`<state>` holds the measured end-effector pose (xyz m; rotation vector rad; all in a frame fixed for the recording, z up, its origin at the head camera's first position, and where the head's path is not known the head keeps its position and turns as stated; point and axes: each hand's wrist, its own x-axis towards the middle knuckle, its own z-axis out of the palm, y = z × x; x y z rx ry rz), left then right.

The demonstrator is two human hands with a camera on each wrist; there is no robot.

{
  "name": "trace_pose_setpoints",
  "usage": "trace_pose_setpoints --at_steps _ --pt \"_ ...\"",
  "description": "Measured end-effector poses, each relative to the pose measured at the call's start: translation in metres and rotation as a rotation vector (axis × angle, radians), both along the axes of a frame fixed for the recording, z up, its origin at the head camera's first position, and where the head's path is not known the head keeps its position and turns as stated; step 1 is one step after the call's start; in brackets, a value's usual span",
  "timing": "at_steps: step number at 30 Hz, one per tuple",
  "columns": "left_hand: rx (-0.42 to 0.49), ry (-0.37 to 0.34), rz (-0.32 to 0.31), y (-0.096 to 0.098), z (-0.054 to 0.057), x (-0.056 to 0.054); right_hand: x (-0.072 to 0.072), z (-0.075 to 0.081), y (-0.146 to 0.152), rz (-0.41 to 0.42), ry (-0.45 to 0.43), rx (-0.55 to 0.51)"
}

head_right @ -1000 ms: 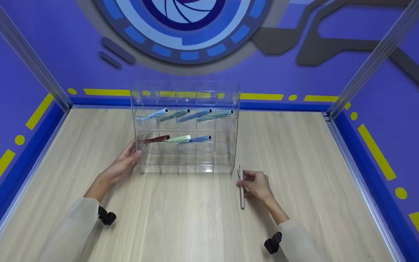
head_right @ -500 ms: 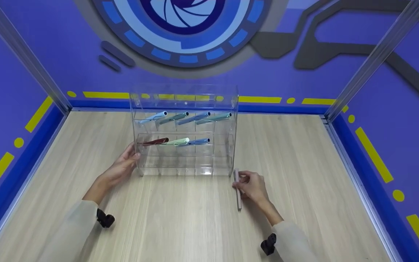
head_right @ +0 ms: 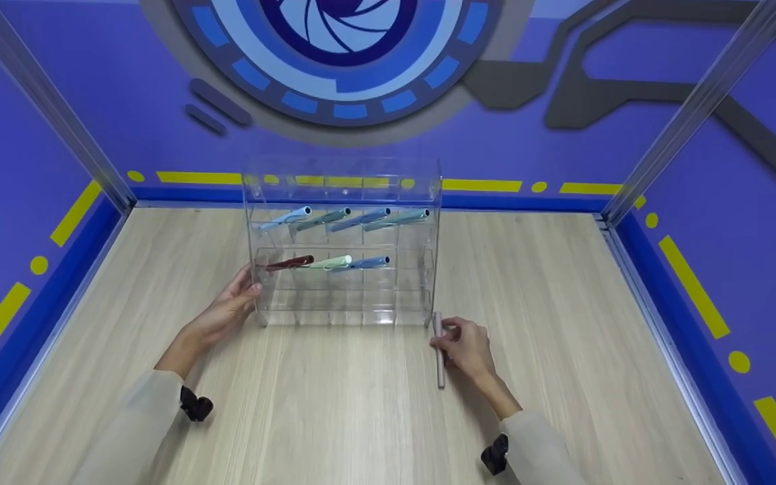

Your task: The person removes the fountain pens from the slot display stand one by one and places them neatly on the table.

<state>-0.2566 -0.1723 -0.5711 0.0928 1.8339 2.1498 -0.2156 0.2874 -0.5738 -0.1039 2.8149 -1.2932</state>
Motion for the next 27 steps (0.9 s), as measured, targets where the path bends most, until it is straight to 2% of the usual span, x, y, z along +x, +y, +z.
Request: trace_pose_setpoints --at_steps 9,17,27 --pt "-0.010 -0.039 0.007 0.000 0.000 -0.001 0.003 0.006 0.006 0.004 -0.035 -0.065" --pt "0.002 -0.032 0.015 0.002 0.000 -0.002 0.008 0.025 0.004 0.019 0.051 -0.068" --pt "0.001 -0.014 0.015 0.002 -0.001 -0.001 0.008 0.052 -0.019 0.129 0.105 -0.227"
